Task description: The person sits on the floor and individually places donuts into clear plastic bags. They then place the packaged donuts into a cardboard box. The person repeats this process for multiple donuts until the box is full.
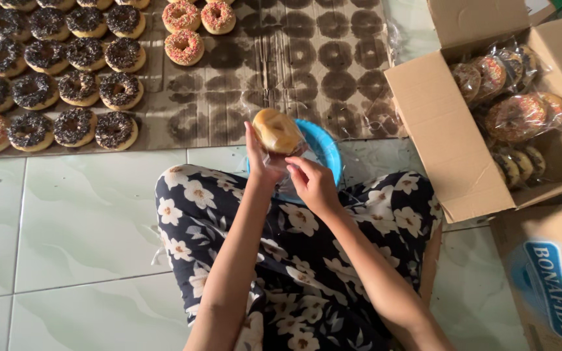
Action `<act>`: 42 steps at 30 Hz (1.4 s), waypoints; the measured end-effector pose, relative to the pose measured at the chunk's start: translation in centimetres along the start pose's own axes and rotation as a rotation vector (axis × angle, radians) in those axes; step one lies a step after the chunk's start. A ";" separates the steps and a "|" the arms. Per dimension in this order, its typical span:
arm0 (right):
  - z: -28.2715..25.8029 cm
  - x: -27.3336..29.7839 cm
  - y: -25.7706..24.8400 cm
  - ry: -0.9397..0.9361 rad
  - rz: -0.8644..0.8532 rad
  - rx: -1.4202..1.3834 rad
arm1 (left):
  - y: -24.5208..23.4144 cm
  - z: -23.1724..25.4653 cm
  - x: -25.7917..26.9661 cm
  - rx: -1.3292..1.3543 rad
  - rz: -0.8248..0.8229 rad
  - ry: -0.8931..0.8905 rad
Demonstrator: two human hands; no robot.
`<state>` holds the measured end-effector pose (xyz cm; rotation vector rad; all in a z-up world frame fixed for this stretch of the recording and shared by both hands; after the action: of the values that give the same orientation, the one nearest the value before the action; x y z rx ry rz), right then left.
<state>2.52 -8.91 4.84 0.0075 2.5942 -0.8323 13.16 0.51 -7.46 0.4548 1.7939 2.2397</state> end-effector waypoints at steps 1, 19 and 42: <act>0.1 0.0 0.3 0.026 -0.035 0.011 | 0.6 0.2 0.2 -0.011 0.001 -0.009; 8.9 1.1 2.3 0.217 -0.428 -0.965 | -1.2 1.9 0.7 -0.028 0.207 -0.013; 3.0 -1.1 -2.3 -0.063 0.150 -0.087 | -6.2 -2.9 0.5 -0.198 0.242 -0.228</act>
<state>4.33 -12.35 4.38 0.1460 2.5322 -0.6550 11.55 -0.55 -14.02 0.8870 1.4546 2.3773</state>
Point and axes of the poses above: each hand's wrist, its own x-axis away from the middle knuckle, its own y-axis out of the palm, z = x × y, the point moved 8 cm from there along -x, towards the middle knuckle, and after that the axes turned 5 degrees about -z, right-handed, at the moved point
